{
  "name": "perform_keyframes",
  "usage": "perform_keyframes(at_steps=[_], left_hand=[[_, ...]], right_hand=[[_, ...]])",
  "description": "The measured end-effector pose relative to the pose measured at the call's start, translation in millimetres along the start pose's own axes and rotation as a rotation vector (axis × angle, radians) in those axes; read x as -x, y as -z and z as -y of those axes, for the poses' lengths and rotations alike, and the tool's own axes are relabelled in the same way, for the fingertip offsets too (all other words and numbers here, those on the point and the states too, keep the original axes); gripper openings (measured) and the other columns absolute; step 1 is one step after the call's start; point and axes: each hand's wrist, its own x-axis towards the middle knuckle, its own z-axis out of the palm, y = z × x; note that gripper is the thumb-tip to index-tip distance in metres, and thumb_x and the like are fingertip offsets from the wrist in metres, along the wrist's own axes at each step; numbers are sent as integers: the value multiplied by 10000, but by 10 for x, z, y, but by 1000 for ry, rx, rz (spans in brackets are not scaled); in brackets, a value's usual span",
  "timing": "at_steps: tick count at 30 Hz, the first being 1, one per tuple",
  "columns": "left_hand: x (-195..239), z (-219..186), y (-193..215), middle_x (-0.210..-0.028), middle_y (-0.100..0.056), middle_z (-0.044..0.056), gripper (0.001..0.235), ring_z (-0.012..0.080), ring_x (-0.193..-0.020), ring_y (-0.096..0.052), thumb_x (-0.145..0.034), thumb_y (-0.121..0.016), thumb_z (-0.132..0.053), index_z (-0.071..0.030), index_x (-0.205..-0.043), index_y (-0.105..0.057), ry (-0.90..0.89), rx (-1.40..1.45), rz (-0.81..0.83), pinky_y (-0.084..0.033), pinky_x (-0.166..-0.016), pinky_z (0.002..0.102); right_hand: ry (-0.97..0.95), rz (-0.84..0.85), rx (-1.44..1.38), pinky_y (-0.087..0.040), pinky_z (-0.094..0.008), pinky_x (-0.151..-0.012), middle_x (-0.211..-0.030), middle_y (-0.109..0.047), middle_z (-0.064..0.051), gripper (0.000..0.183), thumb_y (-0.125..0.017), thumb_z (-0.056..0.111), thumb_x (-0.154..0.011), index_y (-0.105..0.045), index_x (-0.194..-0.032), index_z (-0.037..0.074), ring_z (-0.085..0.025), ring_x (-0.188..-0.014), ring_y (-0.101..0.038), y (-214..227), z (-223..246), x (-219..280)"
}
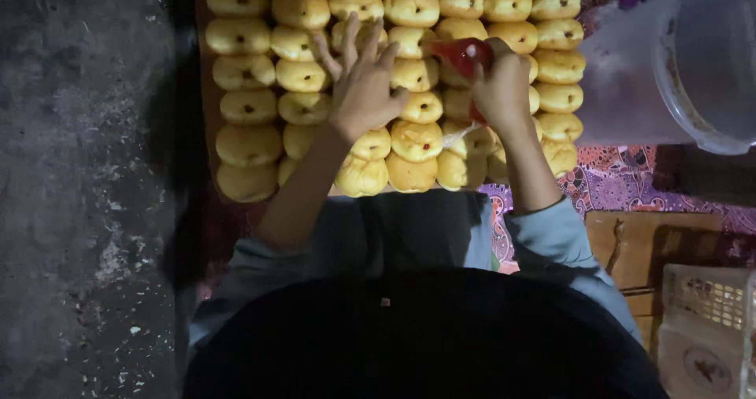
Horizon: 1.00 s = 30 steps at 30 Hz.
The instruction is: The person sits on the floor and uses a red piping bag to fill rows of small round buns with a red filling. They work systematically across the tray, filling each bun one by one.
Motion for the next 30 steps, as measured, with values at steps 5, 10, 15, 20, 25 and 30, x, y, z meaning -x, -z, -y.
perform_keyframes(at_steps=[5, 10, 15, 20, 25, 30], left_hand=[[-241, 60, -81, -1620, -301, 204, 711, 450, -1521, 11, -781, -712, -341, -57, -1418, -568, -16, -44, 3, 146, -1068, 819], [-287, 87, -133, -1639, -297, 181, 667, 431, -1537, 18, -812, -686, -308, -71, -1425, -573, 26, -56, 82, 145, -1084, 822], [-253, 71, -149, -1642, -294, 177, 655, 449, -1533, 30, -850, -681, -315, -75, -1448, -564, -6, -52, 39, 146, -1077, 831], [-253, 90, -215, -1644, -279, 179, 645, 448, -1530, 39, -857, -661, -297, -89, -1461, -568, -14, -62, 27, 160, -1073, 825], [-272, 97, -239, -1656, -259, 171, 654, 438, -1531, 62, -856, -654, -292, -89, -1470, -560, 6, -63, 66, 172, -1076, 814], [-281, 94, -214, -1633, -283, 188, 634, 453, -1518, 37, -839, -658, -285, -83, -1436, -584, -8, -75, 20, 163, -1062, 822]], right_hand=[[6, 127, 15, -552, -488, -598, -773, -680, -293, 250, -751, 158, -899, -661, -973, -62, -448, -702, -706, -227, -1, -186], [88, 69, 198, -541, -518, -570, -705, -653, -297, 263, -718, 180, -1021, -634, -932, -53, -479, -661, -679, -597, -114, -284], [78, 78, 246, -538, -532, -574, -700, -647, -309, 302, -733, 205, -1024, -634, -890, -47, -491, -653, -668, -613, -244, -218], [124, 86, 265, -547, -519, -547, -684, -649, -314, 273, -780, 146, -818, -614, -852, -69, -486, -616, -666, -466, -287, -84], [137, 96, 260, -550, -509, -592, -733, -666, -290, 217, -770, 105, -887, -630, -951, -48, -465, -662, -680, -395, -307, -70], [124, 63, 138, -533, -521, -600, -760, -661, -319, 178, -712, 98, -889, -653, -891, -69, -497, -698, -669, -253, -217, -38]])
